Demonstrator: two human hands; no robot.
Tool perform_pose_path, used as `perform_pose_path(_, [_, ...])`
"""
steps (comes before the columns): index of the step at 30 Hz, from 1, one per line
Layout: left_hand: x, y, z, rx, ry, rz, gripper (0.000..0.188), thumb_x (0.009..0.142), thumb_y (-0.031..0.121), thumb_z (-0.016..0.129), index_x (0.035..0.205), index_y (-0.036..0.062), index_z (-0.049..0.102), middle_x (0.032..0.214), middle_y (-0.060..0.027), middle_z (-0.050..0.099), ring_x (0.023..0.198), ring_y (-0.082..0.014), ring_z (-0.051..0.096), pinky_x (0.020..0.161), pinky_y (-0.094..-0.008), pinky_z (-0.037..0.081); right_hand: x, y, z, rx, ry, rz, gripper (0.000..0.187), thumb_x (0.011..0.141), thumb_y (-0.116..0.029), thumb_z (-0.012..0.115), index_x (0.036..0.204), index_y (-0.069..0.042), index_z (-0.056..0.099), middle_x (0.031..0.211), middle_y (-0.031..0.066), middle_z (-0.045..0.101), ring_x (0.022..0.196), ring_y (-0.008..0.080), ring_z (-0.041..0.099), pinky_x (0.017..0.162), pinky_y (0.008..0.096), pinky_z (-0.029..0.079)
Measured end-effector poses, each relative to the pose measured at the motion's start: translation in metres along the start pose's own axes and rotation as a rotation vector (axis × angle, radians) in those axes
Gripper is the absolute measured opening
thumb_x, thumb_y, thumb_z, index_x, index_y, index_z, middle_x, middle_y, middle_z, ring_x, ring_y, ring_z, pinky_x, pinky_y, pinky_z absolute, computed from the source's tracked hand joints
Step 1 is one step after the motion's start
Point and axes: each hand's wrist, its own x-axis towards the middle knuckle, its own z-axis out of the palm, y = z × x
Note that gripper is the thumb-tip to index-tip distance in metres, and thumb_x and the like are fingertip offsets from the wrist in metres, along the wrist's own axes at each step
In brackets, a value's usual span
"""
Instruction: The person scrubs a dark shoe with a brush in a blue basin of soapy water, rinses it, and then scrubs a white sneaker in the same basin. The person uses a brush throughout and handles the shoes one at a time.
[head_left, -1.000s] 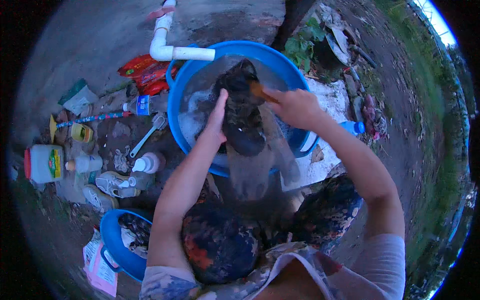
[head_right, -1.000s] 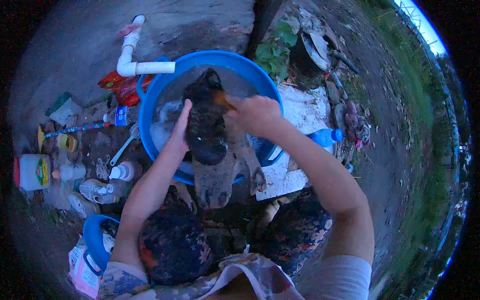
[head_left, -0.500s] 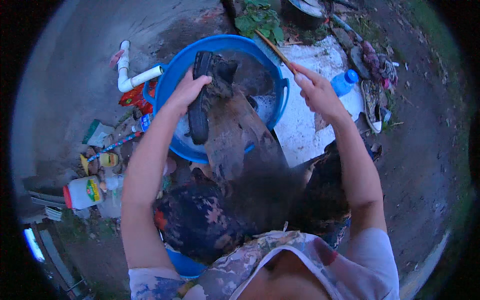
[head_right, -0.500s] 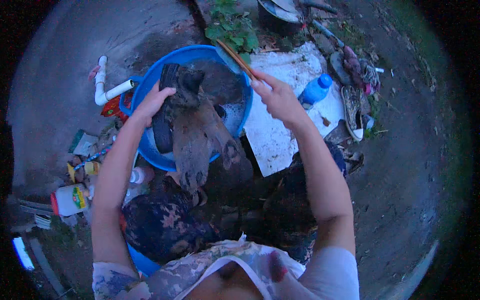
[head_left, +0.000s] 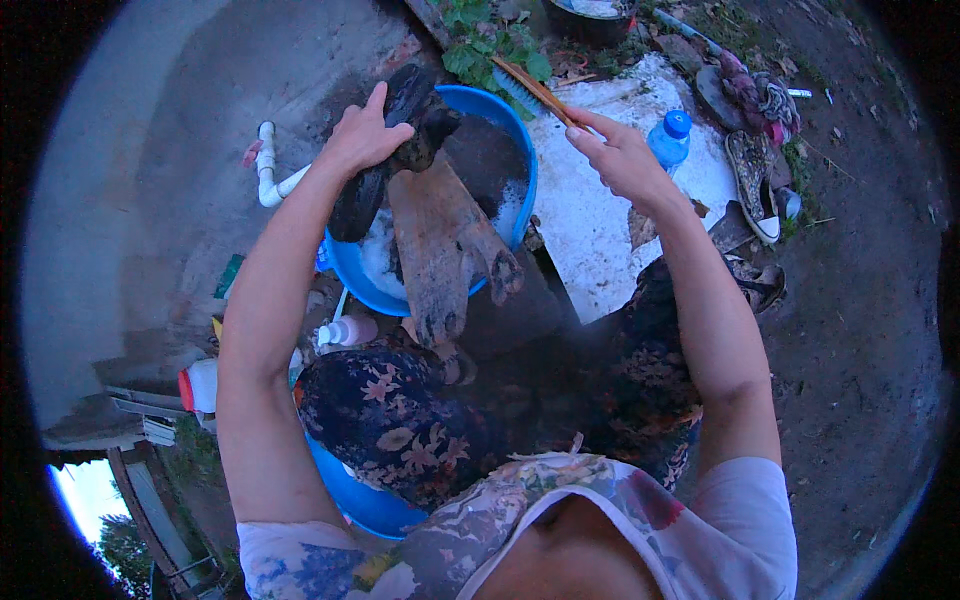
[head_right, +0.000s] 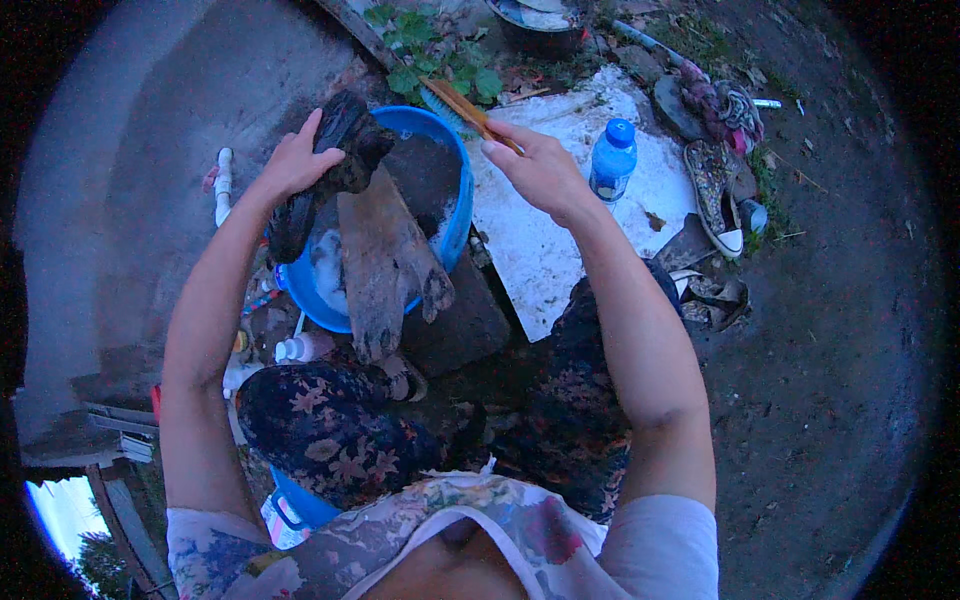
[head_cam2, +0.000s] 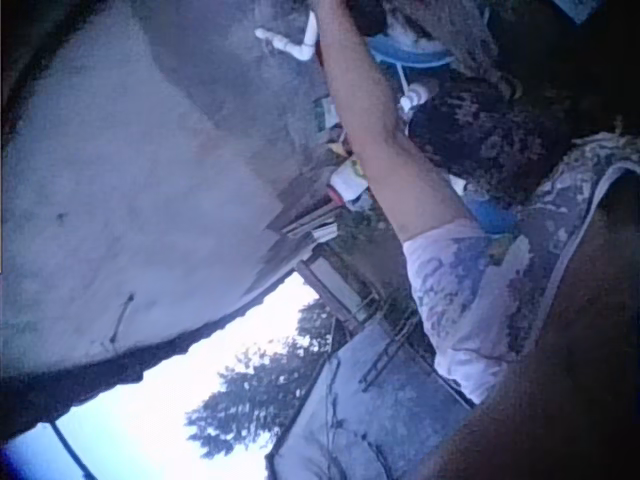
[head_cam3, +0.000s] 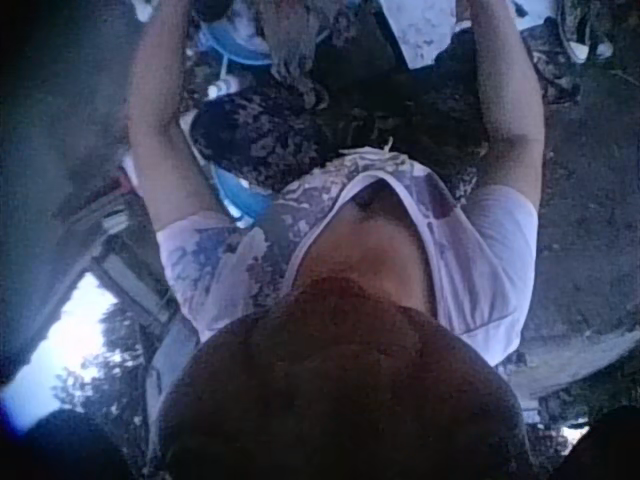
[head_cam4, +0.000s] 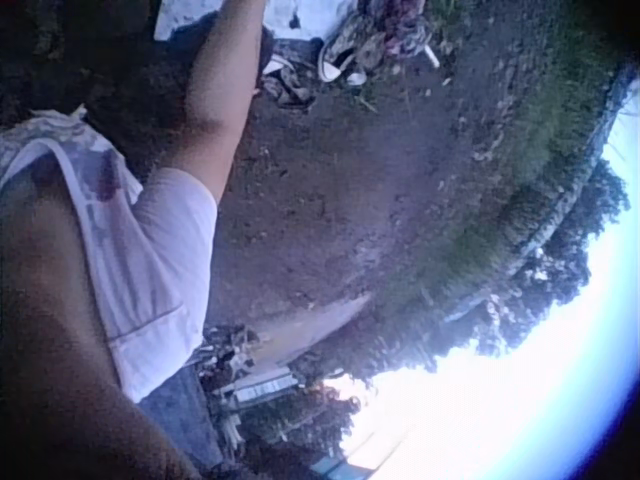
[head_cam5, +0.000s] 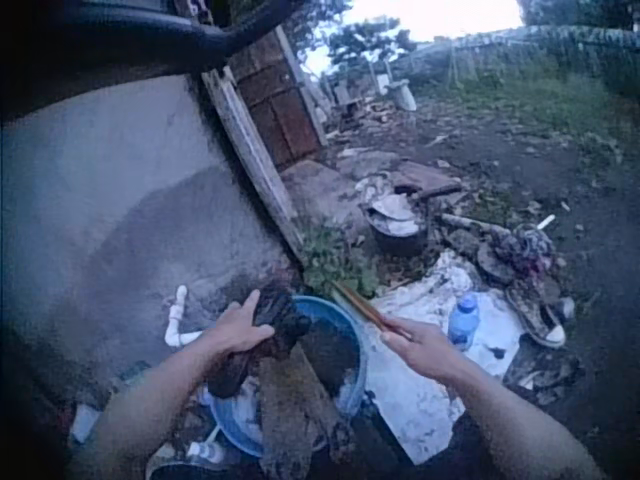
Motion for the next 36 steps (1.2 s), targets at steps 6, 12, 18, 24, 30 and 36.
perform_pose_path(6, [-0.001, 0.004, -0.011, -0.040, -0.035, 0.032, 0.086, 0.073, 0.043, 0.059, 0.143, 0.0148, 0.020, 0.126, -0.0284, 0.044, 0.115, -0.0391, 0.047, 0.096, -0.0413, 0.039, 0.003, 0.002, 0.004, -0.005, 0.015, 0.042, 0.053, 0.081, -0.032, 0.063, 0.124, -0.003, 0.052, 0.102, 0.0153, 0.061, 0.083, 0.0194, 0.059, 0.070, 0.0311, 0.047])
perform_pose_path(12, [-0.025, -0.046, 0.037, -1.351, -0.327, -0.317, 0.056, 0.075, 0.035, 0.059, 0.119, 0.0011, 0.052, 0.110, -0.0166, 0.060, 0.096, -0.0282, 0.059, 0.090, -0.0363, 0.044, 0.015, -0.013, 0.024, 0.101, -0.018, 0.252, 0.048, 0.068, -0.027, 0.076, 0.103, 0.002, 0.057, 0.074, 0.0072, 0.058, 0.061, 0.0132, 0.055, 0.047, 0.0272, 0.041])
perform_pose_path(18, [-0.036, -0.066, 0.078, -1.675, -0.556, -0.346, 0.038, 0.079, 0.031, 0.052, 0.103, 0.0016, 0.061, 0.100, -0.0122, 0.065, 0.088, -0.0250, 0.061, 0.086, -0.0365, 0.046, 0.046, 0.000, 0.083, 0.227, -0.103, 0.133, 0.053, 0.069, -0.027, 0.076, 0.104, 0.006, 0.054, 0.078, 0.0099, 0.059, 0.063, 0.0136, 0.056, 0.055, 0.0271, 0.045])
perform_pose_path(24, [-0.043, -0.072, 0.111, -1.731, -0.635, -0.379, 0.039, 0.080, 0.025, 0.047, 0.109, 0.0002, 0.056, 0.105, -0.0135, 0.062, 0.094, -0.0265, 0.059, 0.090, -0.0378, 0.043, 0.047, -0.020, 0.123, 0.254, -0.161, 0.175, 0.050, 0.072, -0.004, 0.069, 0.116, 0.003, 0.045, 0.087, 0.0100, 0.059, 0.066, 0.0134, 0.060, 0.050, 0.0237, 0.042])
perform_pose_path(30, [-0.055, -0.074, 0.112, -1.710, -0.533, -0.282, 0.054, 0.078, 0.023, 0.044, 0.130, 0.0055, 0.045, 0.120, -0.0107, 0.055, 0.106, -0.0251, 0.053, 0.095, -0.0380, 0.039, 0.045, -0.024, 0.128, 0.374, -0.269, 0.228, 0.048, 0.073, 0.001, 0.063, 0.118, 0.001, 0.045, 0.084, 0.0085, 0.056, 0.063, 0.0126, 0.058, 0.046, 0.0229, 0.036])
perform_pose_path(36, [-0.060, -0.077, 0.112, -1.627, -0.415, -0.395, 0.053, 0.081, 0.023, 0.046, 0.132, 0.0060, 0.041, 0.122, -0.0099, 0.053, 0.108, -0.0239, 0.052, 0.096, -0.0387, 0.039, 0.047, -0.020, 0.132, 0.410, -0.301, 0.193, 0.045, 0.074, 0.001, 0.063, 0.117, -0.001, 0.046, 0.084, 0.0076, 0.055, 0.063, 0.0121, 0.057, 0.047, 0.0224, 0.037])
